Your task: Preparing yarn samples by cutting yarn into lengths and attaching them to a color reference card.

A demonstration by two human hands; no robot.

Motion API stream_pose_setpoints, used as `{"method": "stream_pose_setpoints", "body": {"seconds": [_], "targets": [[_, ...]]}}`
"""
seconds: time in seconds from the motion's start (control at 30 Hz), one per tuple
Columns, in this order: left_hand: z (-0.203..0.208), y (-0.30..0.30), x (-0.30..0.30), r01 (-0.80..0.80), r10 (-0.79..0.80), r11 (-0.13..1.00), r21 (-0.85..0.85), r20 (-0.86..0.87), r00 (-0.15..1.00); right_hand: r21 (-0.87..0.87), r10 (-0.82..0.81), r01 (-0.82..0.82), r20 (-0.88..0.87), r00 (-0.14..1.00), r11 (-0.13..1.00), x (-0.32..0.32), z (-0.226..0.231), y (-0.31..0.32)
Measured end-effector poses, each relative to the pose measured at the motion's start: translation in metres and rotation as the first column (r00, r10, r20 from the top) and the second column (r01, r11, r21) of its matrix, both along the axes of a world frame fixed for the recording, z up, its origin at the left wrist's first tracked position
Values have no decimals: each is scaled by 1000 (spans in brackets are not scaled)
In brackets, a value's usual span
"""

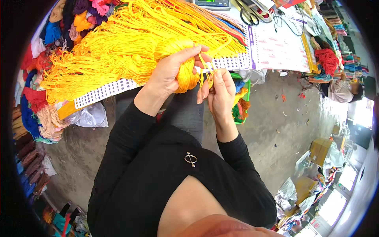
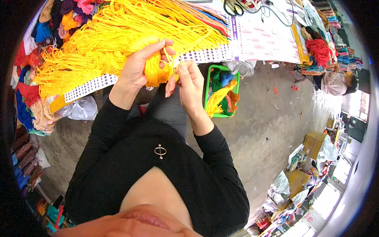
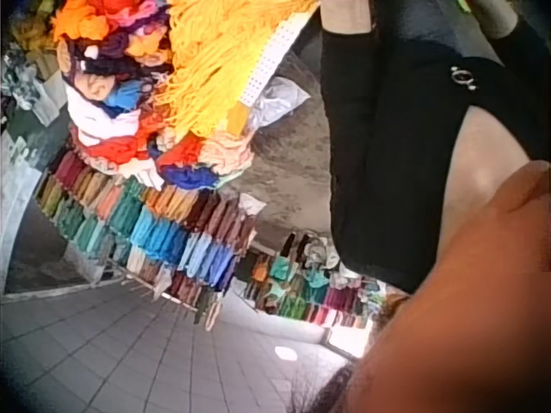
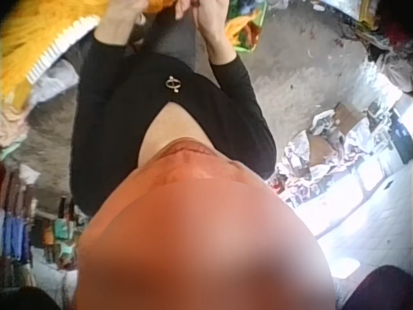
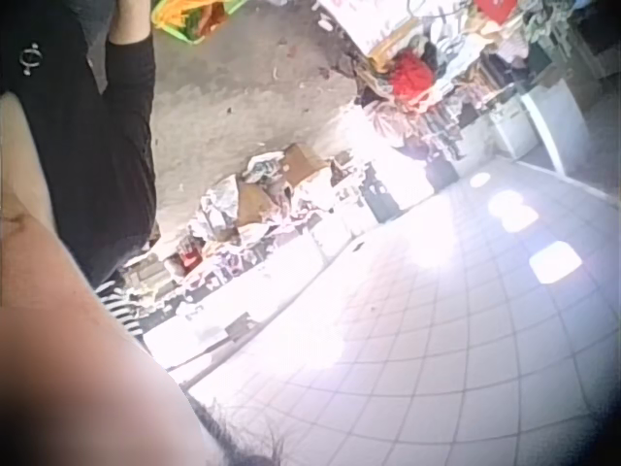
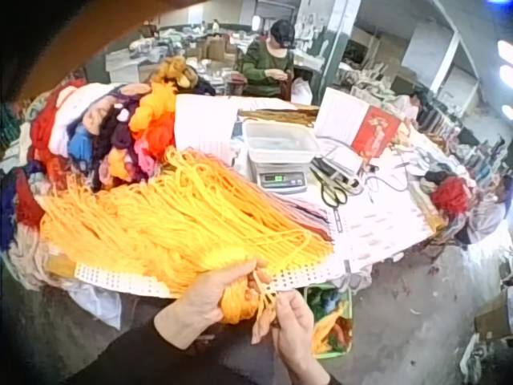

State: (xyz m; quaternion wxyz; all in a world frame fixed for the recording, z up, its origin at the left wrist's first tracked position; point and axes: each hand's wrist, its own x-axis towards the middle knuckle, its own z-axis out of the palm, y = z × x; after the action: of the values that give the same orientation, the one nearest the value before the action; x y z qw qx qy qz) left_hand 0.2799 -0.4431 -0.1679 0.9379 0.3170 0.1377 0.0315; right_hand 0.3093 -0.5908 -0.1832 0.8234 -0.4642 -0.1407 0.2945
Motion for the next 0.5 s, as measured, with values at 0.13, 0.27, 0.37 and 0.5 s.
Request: {"method": "stream_pose_setpoints", "body": {"seconds": [0.13, 0.27, 0.37, 0.5], "targets": [[-3, 2, 0, 12, -12, 1000, 18, 40, 999, -10, -11, 11, 22, 1000, 1000, 0, -1, 1], [-1, 0, 0, -9, 9, 999, 37, 5, 1000, -123, 151, -160, -80, 985, 979, 1, 7, -1], [-1, -4, -3, -5, 7, 980, 201, -14, 1000, -56, 375, -382, -111, 920, 922, 6, 6, -8], [-9, 1, -3, 66, -72, 988, 141, 32, 997, 119, -99, 111, -105, 990, 987, 23, 3, -9]]}}
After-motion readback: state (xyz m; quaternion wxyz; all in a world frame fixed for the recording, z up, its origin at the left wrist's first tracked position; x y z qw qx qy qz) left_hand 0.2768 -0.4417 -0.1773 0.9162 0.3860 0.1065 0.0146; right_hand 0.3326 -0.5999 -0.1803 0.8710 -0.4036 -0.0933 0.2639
